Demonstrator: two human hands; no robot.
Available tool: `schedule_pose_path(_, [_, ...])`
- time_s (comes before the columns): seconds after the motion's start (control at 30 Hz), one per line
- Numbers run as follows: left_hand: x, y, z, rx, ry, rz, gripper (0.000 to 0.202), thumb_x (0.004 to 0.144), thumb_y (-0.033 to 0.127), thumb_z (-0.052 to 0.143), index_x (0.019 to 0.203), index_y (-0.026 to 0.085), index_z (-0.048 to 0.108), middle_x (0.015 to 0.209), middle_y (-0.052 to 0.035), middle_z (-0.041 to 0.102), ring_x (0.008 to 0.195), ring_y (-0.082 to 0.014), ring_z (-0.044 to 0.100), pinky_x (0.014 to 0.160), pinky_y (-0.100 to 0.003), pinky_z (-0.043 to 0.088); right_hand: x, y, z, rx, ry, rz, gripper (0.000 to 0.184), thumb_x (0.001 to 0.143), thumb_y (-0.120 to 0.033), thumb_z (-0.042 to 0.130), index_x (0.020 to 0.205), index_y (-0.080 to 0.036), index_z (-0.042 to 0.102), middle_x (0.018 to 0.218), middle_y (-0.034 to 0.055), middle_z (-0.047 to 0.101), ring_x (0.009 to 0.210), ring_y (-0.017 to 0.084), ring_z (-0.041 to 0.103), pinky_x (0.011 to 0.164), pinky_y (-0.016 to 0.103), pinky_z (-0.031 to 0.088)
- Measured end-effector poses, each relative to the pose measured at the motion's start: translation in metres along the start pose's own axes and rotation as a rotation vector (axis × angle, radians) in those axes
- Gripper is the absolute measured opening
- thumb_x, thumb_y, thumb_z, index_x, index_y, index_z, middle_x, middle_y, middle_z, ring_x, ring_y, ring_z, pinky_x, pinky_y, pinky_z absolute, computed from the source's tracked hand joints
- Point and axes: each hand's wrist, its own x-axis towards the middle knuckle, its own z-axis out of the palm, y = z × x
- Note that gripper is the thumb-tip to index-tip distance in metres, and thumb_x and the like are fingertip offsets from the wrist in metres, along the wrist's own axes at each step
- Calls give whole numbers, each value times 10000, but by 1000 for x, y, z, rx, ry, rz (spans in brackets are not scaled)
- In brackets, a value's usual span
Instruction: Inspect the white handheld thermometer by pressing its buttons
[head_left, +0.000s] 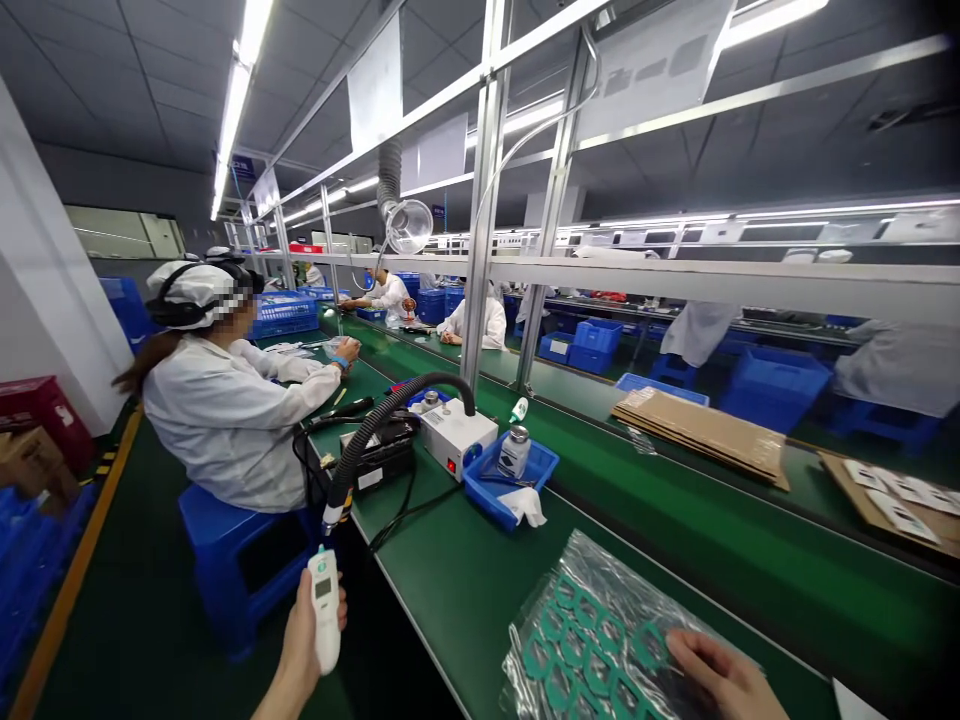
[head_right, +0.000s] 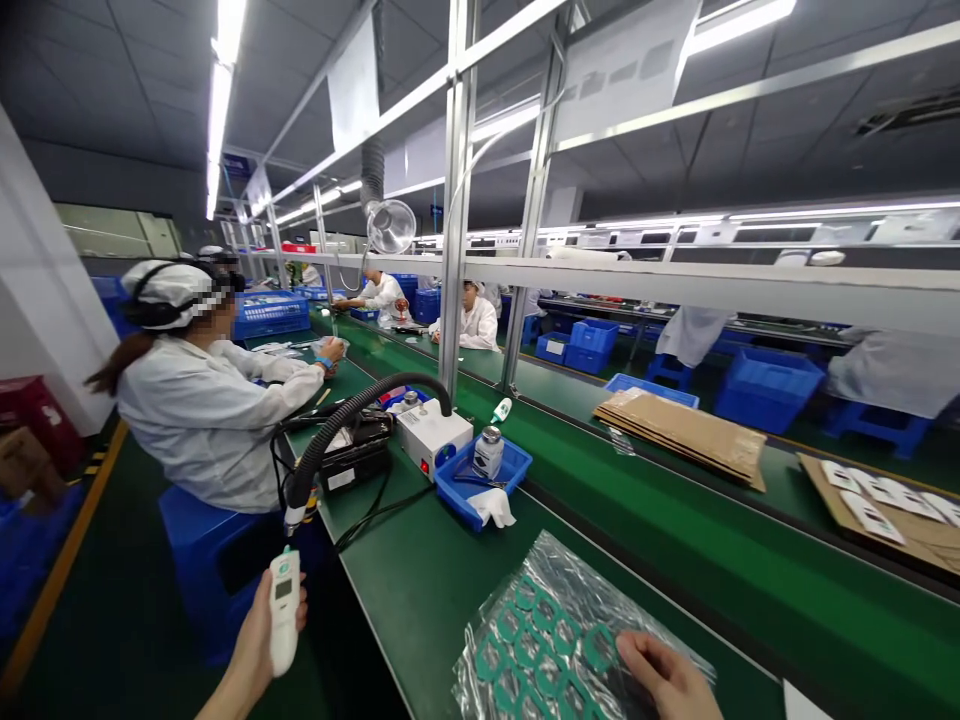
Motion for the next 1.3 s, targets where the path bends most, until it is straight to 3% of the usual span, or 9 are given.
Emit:
schedule_pose_path(0.07, [-30,-9,9,31,-19,-45,475,772,596,567,932,149,592,562,2,611,427,-131,499,392,-236,382,-3,-6,-6,35,26,-17,445,579,-626,687,585,-185,626,609,46,583,588,204,534,542,287,462])
schedule_pose_path(0.13, [-64,-17,31,54,-91,-91,521,755,635,562,903,138,611,578,-13,618,424,-123,480,393,-239,376,-10,-14,-8,42,42,-74,432,599,-614,688,609,-186,629,658,46,592,639,208,536,582,282,465])
schedule_pose_path(0.27, [-130,-32,102,-11,-438,-282,440,797,577,559,787,142,622,633,-29,626,481,-115,504,450,-241,413,-38,-41,-2,70,-17,-190,398,718,-577,638,649,-187,587,612,3,487,573,153,435,526,252,388])
schedule_pose_path(0.37, [-168,-47,153,62,-652,-497,435,831,566,525,834,143,627,630,-30,623,534,-130,539,538,-263,464,-60,-62,5,127,-124,-209,397,771,-561,611,677,-179,556,588,-19,427,539,123,371,497,241,321])
schedule_pose_path(0.5, [-201,-68,190,227,-779,-565,514,825,649,446,836,152,577,507,-21,584,449,-120,498,471,-240,396,-80,-75,7,169,-167,-215,359,805,-517,609,715,-177,537,619,-24,429,558,112,356,507,237,290])
schedule_pose_path(0.73, [-217,-89,203,300,-856,-557,490,816,660,451,778,177,525,510,-7,583,436,-115,489,468,-245,364,-90,-67,6,155,-174,-249,326,846,-464,585,715,-171,529,655,-14,473,614,122,405,566,251,322])
schedule_pose_path(1.0, [-220,-93,203,380,-833,-557,542,794,703,429,772,174,544,517,-5,584,445,-122,501,482,-252,373,-89,-65,11,199,-211,-213,320,836,-446,597,687,-174,519,639,-10,507,606,130,472,576,258,373])
schedule_pose_path(1.17, [-220,-95,202,427,-822,-570,533,801,682,448,833,161,556,525,-16,602,461,-130,513,490,-249,382,-90,-61,15,195,-146,-182,284,816,-393,622,670,-173,518,615,-9,527,578,129,498,548,250,376])
schedule_pose_path(1.3, [-220,-95,200,436,-840,-569,540,807,675,441,802,150,568,496,-16,588,443,-124,498,486,-244,383,-90,-50,19,320,-131,-150,296,784,-395,673,686,-188,487,597,-28,524,532,121,509,512,240,380])
